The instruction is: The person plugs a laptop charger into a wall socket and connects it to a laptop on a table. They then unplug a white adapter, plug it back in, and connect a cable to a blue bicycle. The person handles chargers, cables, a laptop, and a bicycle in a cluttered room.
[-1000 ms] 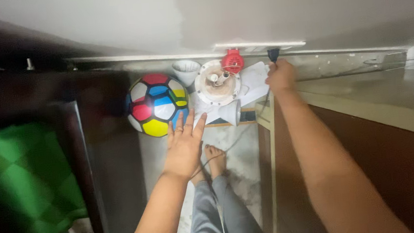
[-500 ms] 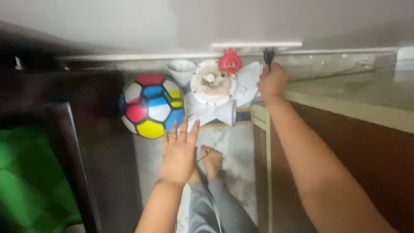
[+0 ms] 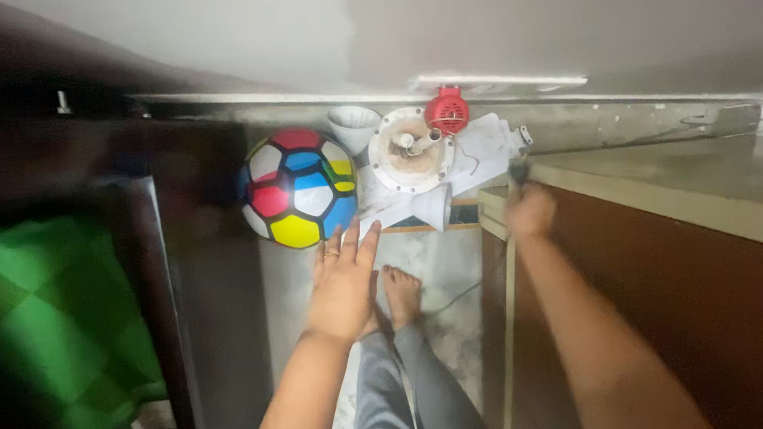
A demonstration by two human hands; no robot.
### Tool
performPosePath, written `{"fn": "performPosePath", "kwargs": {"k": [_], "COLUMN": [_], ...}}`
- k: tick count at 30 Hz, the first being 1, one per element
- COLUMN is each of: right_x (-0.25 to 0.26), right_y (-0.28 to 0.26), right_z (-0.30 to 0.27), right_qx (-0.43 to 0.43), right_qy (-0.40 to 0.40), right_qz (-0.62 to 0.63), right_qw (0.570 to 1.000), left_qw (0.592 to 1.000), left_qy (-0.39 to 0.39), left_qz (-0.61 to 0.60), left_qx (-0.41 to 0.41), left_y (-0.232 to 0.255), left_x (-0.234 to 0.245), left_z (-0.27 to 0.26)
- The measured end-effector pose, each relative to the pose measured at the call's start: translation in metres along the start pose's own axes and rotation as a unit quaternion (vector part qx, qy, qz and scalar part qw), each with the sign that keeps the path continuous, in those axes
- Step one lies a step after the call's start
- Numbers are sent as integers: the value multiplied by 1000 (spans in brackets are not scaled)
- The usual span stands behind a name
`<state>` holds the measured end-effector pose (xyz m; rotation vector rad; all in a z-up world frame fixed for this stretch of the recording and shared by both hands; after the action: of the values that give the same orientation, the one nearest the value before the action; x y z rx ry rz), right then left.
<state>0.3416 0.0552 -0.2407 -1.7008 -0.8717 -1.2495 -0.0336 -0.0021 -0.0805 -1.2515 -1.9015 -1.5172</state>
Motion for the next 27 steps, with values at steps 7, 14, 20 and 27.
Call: {"fn": "performPosePath", "kwargs": {"k": [7, 14, 20, 27], "right_x": [-29, 82, 172, 212], "right_y": [-69, -150, -203, -257], "right_z": [-141, -210, -213, -198], "right_qx": [-160, -169, 33, 50], "right_qy": [-142, -194, -185, -297], "right_qz": [363, 459, 477, 535], "right_qw": [907, 850, 858, 789], "left_qw": [999, 975, 956, 911], "left_qy": [-4, -51, 109, 223], "left_qz": [-34, -199, -272, -342], "left_qx": [-2, 85, 19, 59], "left_y": [14, 42, 65, 78], "left_x": [-11, 22, 72, 121], "left_z": [-17, -53, -89, -123]}}
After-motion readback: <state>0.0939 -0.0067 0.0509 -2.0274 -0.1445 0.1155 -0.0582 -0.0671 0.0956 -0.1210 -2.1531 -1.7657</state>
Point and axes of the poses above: each hand's wrist, its own z-axis towards the middle knuckle, its own x-axis out of the back of the hand, y = z × x, the point moved 3 cm from there along z, towards the middle knuckle, and after that the axes turned 3 degrees about y, right-handed, at the moved point
